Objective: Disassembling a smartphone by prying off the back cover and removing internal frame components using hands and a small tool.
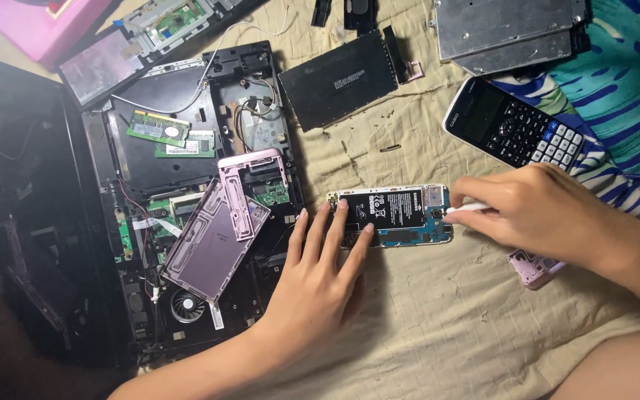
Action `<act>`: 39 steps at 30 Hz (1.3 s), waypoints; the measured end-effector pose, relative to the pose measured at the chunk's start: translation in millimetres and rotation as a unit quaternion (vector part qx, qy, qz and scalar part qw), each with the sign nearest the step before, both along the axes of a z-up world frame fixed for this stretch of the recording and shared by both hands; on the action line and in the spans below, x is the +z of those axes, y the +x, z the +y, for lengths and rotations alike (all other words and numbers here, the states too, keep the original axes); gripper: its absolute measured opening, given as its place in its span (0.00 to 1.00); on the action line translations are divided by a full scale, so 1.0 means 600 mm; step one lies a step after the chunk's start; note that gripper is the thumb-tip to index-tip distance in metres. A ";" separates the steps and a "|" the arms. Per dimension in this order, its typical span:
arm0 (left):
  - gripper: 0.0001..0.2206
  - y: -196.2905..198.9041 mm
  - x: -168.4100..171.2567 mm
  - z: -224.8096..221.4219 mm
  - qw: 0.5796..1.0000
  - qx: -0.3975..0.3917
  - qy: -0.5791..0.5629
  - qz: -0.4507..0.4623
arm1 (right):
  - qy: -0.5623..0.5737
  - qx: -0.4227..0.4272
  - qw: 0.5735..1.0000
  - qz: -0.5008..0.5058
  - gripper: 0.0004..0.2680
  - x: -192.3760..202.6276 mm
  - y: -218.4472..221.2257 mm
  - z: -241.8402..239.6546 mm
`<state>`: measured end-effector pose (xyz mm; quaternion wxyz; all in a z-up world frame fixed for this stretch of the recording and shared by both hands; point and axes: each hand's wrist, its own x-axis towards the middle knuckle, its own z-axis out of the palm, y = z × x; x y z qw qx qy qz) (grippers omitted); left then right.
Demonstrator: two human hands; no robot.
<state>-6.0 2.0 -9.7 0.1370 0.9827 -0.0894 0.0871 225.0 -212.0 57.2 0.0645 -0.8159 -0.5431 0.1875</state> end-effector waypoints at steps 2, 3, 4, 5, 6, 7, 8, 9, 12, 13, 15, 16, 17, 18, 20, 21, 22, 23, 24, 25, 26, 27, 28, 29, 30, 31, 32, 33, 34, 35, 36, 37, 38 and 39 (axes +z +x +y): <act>0.33 -0.002 -0.001 0.000 1.000 -0.002 -0.010 0.002 | 0.000 -0.004 1.000 -0.016 0.09 -0.002 -0.005 0.001; 0.33 -0.003 -0.001 0.000 1.000 -0.003 -0.011 0.004 | 0.000 -0.004 1.000 -0.014 0.09 -0.001 -0.006 0.002; 0.32 -0.004 -0.001 -0.001 1.000 -0.003 -0.008 0.009 | 0.001 -0.011 1.000 -0.020 0.09 -0.001 -0.008 0.003; 0.31 -0.003 -0.001 0.000 1.000 -0.004 -0.004 0.012 | 0.002 -0.018 0.999 -0.029 0.09 0.000 -0.008 0.003; 0.31 -0.002 0.000 0.000 1.000 -0.005 -0.004 0.012 | 0.002 -0.019 0.999 -0.029 0.09 0.002 -0.009 0.004; 0.30 -0.002 0.000 0.000 1.000 -0.004 -0.003 0.008 | -0.006 -0.016 1.000 -0.026 0.08 0.003 -0.010 0.005; 0.29 -0.002 0.001 0.000 1.000 -0.002 -0.003 0.005 | -0.013 -0.013 1.000 -0.023 0.07 0.005 -0.010 0.006; 0.29 -0.002 0.001 0.000 1.000 -0.002 -0.003 0.005 | -0.013 -0.013 1.000 -0.023 0.07 0.004 -0.011 0.006; 0.30 -0.002 0.001 0.000 1.000 0.000 0.001 0.003 | 0.022 0.008 0.999 -0.040 0.08 0.005 -0.014 0.007; 0.31 -0.002 0.000 0.000 1.000 -0.001 -0.004 0.005 | 0.034 0.011 0.999 -0.028 0.08 0.008 -0.015 0.008; 0.33 -0.002 0.000 0.000 1.000 -0.003 -0.007 0.005 | 0.047 0.014 0.999 -0.016 0.08 0.012 -0.015 0.009; 0.31 -0.002 -0.001 0.000 1.000 -0.002 -0.005 0.004 | 0.057 0.014 0.998 -0.003 0.09 0.013 -0.015 0.009; 0.29 -0.002 -0.001 -0.001 1.000 -0.002 -0.004 0.003 | 0.067 0.015 0.998 0.010 0.09 0.013 -0.015 0.009; 0.29 -0.002 -0.001 0.000 1.000 -0.001 -0.003 0.003 | 0.067 0.016 0.998 0.010 0.09 0.014 -0.015 0.009; 0.30 -0.002 -0.002 -0.001 1.000 -0.001 0.000 -0.001 | 0.060 0.014 0.998 0.004 0.10 0.014 -0.017 0.008; 0.30 -0.002 -0.001 0.000 1.000 -0.001 0.001 -0.001 | 0.060 0.014 0.998 0.004 0.10 0.010 -0.017 0.006; 0.30 -0.002 0.000 0.000 1.000 -0.002 -0.003 0.001 | 0.026 -0.001 1.000 0.007 0.11 0.006 -0.016 0.005; 0.31 -0.002 0.001 0.000 1.000 -0.003 -0.007 0.004 | -0.008 -0.017 1.000 0.009 0.12 0.003 -0.016 0.002; 0.31 -0.003 0.001 -0.001 1.000 -0.003 -0.007 0.004 | -0.008 -0.018 1.000 0.010 0.12 0.004 -0.016 0.002; 0.30 -0.002 0.002 -0.001 1.000 -0.002 -0.006 0.003 | -0.002 -0.009 1.000 0.012 0.12 0.006 -0.015 0.004; 0.29 -0.002 0.004 -0.001 1.000 -0.001 -0.005 0.002 | 0.004 0.000 1.000 0.013 0.11 0.008 -0.014 0.006; 0.29 0.000 0.002 -0.001 1.000 -0.001 -0.004 0.000 | 0.006 0.000 1.000 0.011 0.11 0.008 -0.012 0.005; 0.29 0.001 0.000 -0.001 1.000 -0.001 -0.004 -0.003 | -0.002 -0.004 1.000 0.007 0.11 0.007 -0.010 0.005; 0.29 -0.002 -0.002 -0.002 1.000 0.000 -0.005 -0.002 | -0.010 -0.009 1.000 0.007 0.10 0.006 -0.011 0.003; 0.29 -0.001 0.001 -0.001 1.000 0.000 -0.005 -0.001 | -0.010 -0.009 1.000 0.008 0.10 0.005 -0.009 0.004; 0.29 -0.001 0.003 0.000 1.000 -0.002 -0.007 0.001 | -0.012 -0.018 1.000 0.008 0.10 0.004 -0.009 0.003; 0.28 -0.001 0.005 0.000 1.000 -0.003 -0.009 0.004 | -0.015 -0.027 0.999 0.009 0.10 0.003 -0.009 0.003; 0.28 -0.001 0.004 0.000 1.000 -0.005 -0.009 0.004 | -0.015 -0.028 0.999 0.009 0.10 0.003 -0.008 0.003; 0.29 -0.001 0.003 0.000 1.000 -0.005 -0.006 0.009 | -0.015 -0.014 1.000 0.011 0.11 0.003 -0.007 0.003; 0.31 -0.002 0.002 0.000 1.000 -0.005 -0.003 0.013 | -0.015 0.002 1.000 0.012 0.11 0.003 -0.005 0.003; 0.31 -0.002 0.002 0.000 1.000 -0.005 -0.003 0.013 | -0.015 0.002 1.000 0.012 0.11 0.001 -0.006 0.003; 0.29 -0.001 0.003 0.000 1.000 -0.004 -0.004 0.008 | 0.012 0.020 1.000 0.011 0.10 0.000 -0.007 0.004; 0.28 -0.001 0.003 0.000 1.000 -0.003 -0.006 0.003 | 0.040 0.038 0.998 0.010 0.10 -0.001 -0.008 0.004; 0.28 -0.001 0.002 0.000 1.000 -0.003 -0.005 0.003 | 0.040 0.038 0.998 0.010 0.10 0.000 -0.009 0.005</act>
